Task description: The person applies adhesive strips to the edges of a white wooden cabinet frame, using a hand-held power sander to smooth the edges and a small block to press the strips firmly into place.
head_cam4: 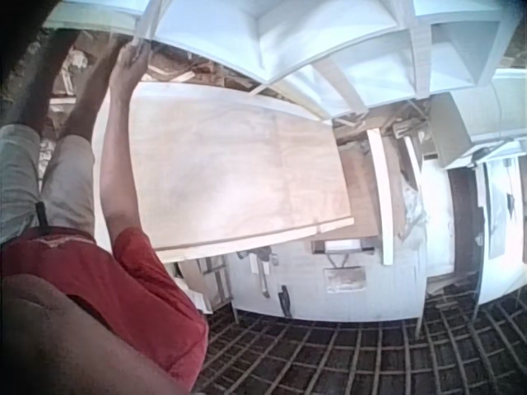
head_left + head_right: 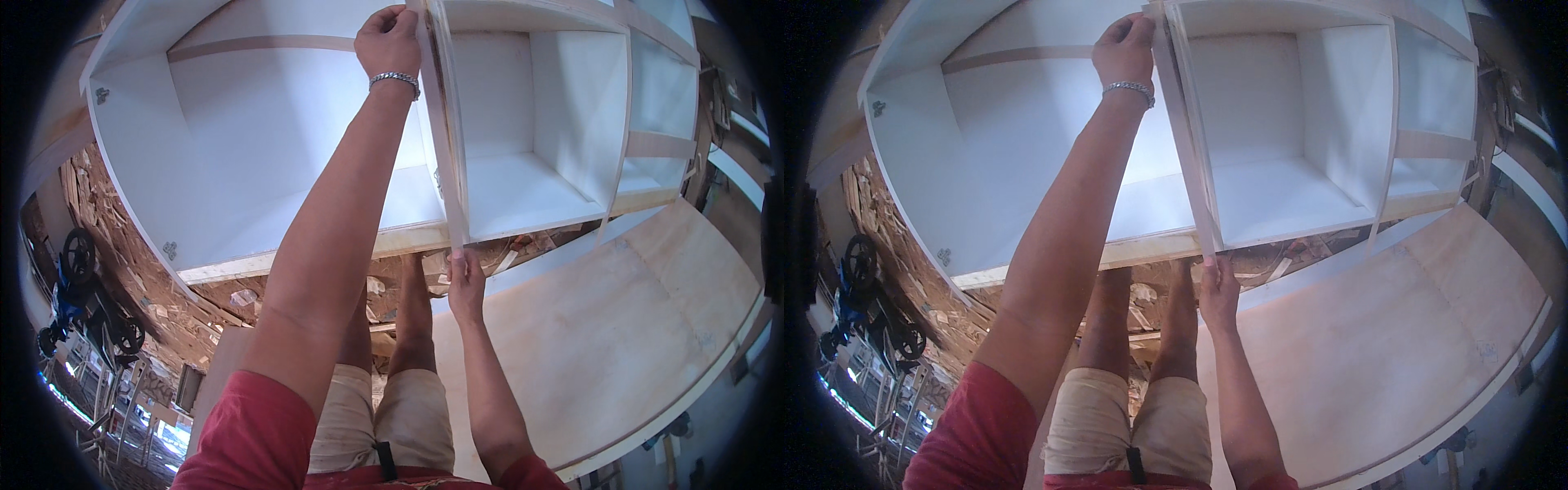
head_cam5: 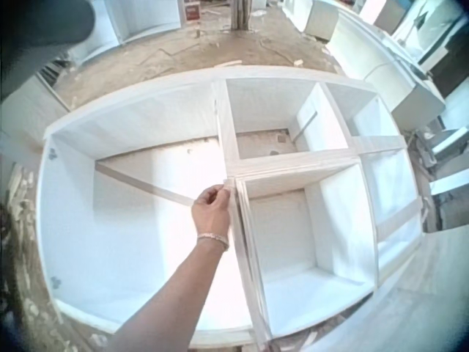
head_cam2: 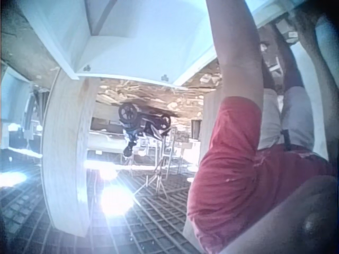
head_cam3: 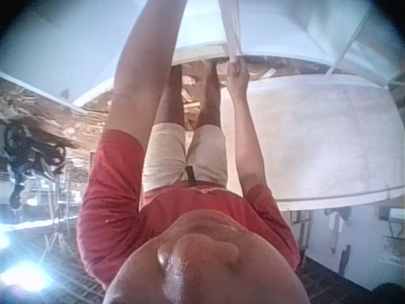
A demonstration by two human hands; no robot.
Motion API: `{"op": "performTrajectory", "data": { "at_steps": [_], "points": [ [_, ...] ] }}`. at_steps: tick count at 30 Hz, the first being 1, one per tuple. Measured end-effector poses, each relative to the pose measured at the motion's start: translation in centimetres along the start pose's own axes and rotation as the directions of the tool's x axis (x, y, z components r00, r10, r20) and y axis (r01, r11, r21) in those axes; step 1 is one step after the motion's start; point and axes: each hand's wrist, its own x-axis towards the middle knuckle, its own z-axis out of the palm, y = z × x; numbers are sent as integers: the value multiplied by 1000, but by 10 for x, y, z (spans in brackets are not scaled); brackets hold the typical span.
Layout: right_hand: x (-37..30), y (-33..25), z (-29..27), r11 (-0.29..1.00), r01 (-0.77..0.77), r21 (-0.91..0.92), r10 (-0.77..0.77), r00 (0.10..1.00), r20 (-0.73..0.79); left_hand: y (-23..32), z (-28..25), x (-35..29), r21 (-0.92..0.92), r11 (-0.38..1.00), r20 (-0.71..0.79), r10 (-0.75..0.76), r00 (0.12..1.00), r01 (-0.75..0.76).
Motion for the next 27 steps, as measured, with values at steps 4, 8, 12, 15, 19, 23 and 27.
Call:
{"op": "performTrajectory", "data": {
  "at_steps": [4,8,12,15,19,23,27],
  "points": [
    [-9,4,-3,998,19,-53,-18,999,28,2,-4,-1,-16,998,76,-57,996,58],
    [-15,-9,2,999,-24,27,23,999,46,7,-1,-3,-35,996,94,-83,992,87],
    [-13,-14,2,999,-39,19,39,999,31,5,-1,3,-48,995,83,-81,993,85],
    [-9,-7,2,1000,10,8,-10,1000,-12,3,1,5,-76,995,89,-62,994,69],
    [-5,4,-2,994,71,-80,-72,997,-3,2,6,9,-34,997,44,-69,997,71],
    [-11,-12,-3,1000,-17,-3,17,999,38,2,6,11,26,996,-5,-91,996,91],
    [-13,-13,-4,998,-16,53,14,999,39,5,10,12,70,988,-9,-134,991,134]
  ]
}}
